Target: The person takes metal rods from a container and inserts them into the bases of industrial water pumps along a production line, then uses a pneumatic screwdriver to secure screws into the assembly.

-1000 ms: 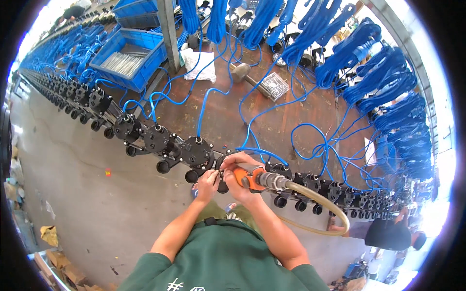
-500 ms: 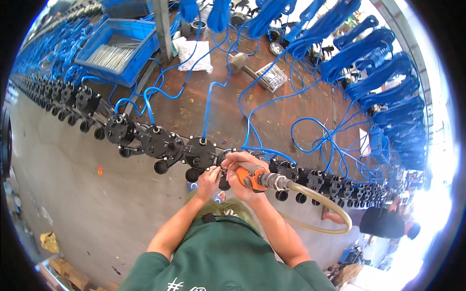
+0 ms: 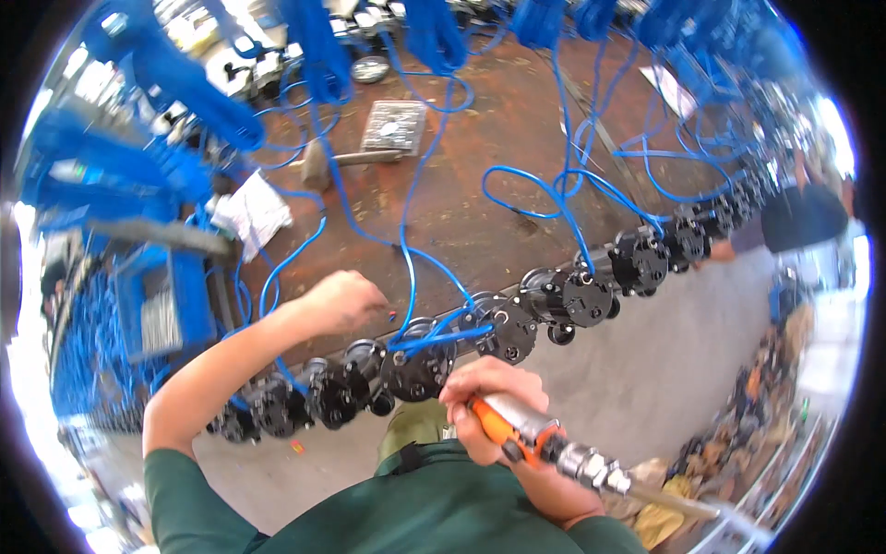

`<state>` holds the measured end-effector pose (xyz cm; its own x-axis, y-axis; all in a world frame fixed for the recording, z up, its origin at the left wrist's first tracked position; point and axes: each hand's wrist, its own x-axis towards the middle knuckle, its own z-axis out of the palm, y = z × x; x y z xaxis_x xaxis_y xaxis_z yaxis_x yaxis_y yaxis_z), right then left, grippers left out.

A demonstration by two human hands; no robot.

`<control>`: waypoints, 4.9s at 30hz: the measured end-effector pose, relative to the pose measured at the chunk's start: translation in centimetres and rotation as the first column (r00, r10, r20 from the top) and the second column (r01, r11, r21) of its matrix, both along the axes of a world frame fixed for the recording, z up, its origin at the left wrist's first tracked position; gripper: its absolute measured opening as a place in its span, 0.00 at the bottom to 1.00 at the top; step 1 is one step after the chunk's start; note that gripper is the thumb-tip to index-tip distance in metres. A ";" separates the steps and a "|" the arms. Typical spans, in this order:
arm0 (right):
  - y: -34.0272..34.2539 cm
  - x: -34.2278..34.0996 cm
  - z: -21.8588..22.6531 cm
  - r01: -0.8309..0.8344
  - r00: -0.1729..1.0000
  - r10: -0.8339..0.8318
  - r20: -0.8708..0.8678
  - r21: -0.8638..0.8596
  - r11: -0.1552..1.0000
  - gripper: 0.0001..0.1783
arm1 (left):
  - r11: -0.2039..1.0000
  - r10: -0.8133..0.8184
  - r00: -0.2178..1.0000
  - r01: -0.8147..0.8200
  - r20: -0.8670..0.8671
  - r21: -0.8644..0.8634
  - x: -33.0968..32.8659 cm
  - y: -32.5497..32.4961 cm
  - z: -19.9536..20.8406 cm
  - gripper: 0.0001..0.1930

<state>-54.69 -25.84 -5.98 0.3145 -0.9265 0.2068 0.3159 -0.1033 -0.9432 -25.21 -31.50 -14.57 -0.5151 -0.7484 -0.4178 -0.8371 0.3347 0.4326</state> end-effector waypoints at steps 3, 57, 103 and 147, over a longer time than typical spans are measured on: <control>-0.2 0.6 -0.2 0.199 0.980 -0.200 -0.019 -0.025 0.980 0.13 | 0.963 -0.221 0.949 0.248 -0.224 0.102 -2.6 -2.8 -8.6 0.07; -1.4 8.2 -5.7 0.333 0.927 -0.339 -0.162 -0.062 0.941 0.14 | 0.986 0.060 0.836 0.036 -0.545 0.164 1.8 2.7 -15.6 0.16; -0.3 11.7 -6.7 -0.252 0.949 0.195 -0.248 -0.226 0.941 0.16 | 0.057 0.196 0.364 -0.931 -0.911 -0.360 -3.3 13.0 12.1 0.03; -0.4 0.4 -6.4 -0.545 0.834 0.551 -0.019 -0.176 0.820 0.21 | 0.470 -0.219 -0.888 0.268 0.405 0.841 -28.8 11.7 -16.6 0.10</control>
